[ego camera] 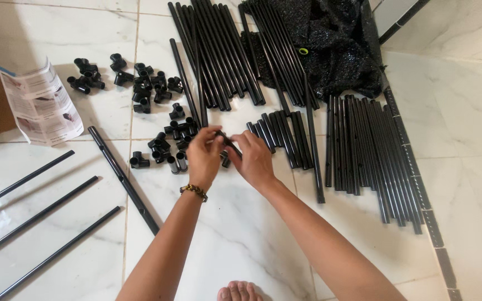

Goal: The person assembles a metal frame structure on a tiled floor using black metal rods and corner connectors. They connect the rods to form a ladder-like frame, occasionally consulting an instruction manual.

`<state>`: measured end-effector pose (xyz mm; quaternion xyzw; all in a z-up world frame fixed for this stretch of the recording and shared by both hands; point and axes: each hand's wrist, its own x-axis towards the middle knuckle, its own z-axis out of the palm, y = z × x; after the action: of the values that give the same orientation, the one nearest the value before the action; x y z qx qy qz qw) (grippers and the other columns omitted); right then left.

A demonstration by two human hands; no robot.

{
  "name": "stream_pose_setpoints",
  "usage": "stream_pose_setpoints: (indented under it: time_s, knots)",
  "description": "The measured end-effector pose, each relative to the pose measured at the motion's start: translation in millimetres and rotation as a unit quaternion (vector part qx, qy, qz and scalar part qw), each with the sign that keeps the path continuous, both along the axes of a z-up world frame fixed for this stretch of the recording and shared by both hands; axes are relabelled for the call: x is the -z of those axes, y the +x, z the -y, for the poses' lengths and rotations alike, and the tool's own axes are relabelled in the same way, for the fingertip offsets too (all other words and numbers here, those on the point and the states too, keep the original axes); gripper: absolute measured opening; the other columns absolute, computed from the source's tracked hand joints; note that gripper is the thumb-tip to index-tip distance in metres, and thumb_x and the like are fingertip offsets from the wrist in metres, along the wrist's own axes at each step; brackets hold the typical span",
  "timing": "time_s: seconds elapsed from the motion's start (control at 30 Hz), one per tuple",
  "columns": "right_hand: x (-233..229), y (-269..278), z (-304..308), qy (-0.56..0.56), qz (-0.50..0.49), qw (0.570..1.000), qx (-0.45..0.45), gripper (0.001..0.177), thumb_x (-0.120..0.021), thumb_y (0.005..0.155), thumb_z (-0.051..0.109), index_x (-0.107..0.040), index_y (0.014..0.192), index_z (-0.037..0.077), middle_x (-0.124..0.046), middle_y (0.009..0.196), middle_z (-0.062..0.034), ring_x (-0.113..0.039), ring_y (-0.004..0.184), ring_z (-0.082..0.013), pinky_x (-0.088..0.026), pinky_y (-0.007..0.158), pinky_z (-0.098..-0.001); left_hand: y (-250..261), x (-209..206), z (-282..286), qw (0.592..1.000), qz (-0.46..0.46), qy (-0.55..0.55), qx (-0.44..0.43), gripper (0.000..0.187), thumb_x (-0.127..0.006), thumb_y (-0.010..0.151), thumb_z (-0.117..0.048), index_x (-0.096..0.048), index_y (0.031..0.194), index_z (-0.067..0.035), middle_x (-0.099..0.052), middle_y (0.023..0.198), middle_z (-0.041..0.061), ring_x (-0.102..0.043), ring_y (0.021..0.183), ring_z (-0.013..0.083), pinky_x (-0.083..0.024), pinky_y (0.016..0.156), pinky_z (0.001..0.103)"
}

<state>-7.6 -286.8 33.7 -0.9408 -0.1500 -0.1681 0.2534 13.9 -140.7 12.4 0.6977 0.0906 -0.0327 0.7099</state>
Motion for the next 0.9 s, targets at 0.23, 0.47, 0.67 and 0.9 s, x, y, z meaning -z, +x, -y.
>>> stream_pose_setpoints:
  time_s: [0.23, 0.47, 0.67, 0.9]
  knots:
    - [0.4, 27.3, 13.8, 0.327, -0.154, 0.928, 0.088, 0.027, -0.049, 0.102, -0.001, -0.064, 0.124, 0.002, -0.065, 0.105, -0.0065, -0.059, 0.087, -0.0146, -0.052, 0.079, -0.0297, 16.0, -11.6, -7.8, 0.972, 0.039, -0.197, -0.121, 0.021, -0.061, 0.1, -0.004, -0.061, 0.118, 0.006, -0.069, 0.104, 0.011, -0.072, 0.095, 0.0163, -0.064, 0.086, 0.031]
    - [-11.4, 32.3, 12.3, 0.529, -0.174, 0.813, 0.168, 0.019, -0.075, 0.09, 0.003, -0.072, 0.108, -0.004, -0.07, 0.096, -0.0102, -0.068, 0.078, -0.0126, -0.061, 0.071, -0.028, 12.3, -28.4, -13.2, 0.968, 0.024, -0.213, -0.132, 0.024, -0.061, 0.097, -0.004, -0.058, 0.119, 0.003, -0.067, 0.106, 0.01, -0.072, 0.096, 0.0167, -0.062, 0.084, 0.032]
    - [-14.4, 35.2, 11.9, 0.567, -0.162, 0.793, 0.154, 0.022, -0.075, 0.091, 0.003, -0.073, 0.111, -0.005, -0.072, 0.1, -0.0116, -0.067, 0.082, -0.0122, -0.06, 0.081, -0.0305, 14.6, -32.1, -13.5, 0.966, 0.023, -0.215, -0.141, 0.016, -0.064, 0.095, 0.001, -0.061, 0.11, 0.005, -0.067, 0.107, 0.011, -0.072, 0.099, 0.0163, -0.062, 0.086, 0.031]
    - [-23.1, 33.8, 6.4, 0.597, -0.169, 0.78, 0.078, 0.024, -0.072, 0.091, -0.002, -0.068, 0.114, -0.007, -0.07, 0.107, -0.0125, -0.069, 0.09, -0.0138, -0.065, 0.088, -0.0318, 18.1, -29.0, -19.6, 0.959, 0.026, -0.233, -0.161, 0.014, -0.063, 0.096, 0.003, -0.059, 0.109, 0.007, -0.063, 0.106, 0.011, -0.07, 0.095, 0.0175, -0.062, 0.085, 0.031]
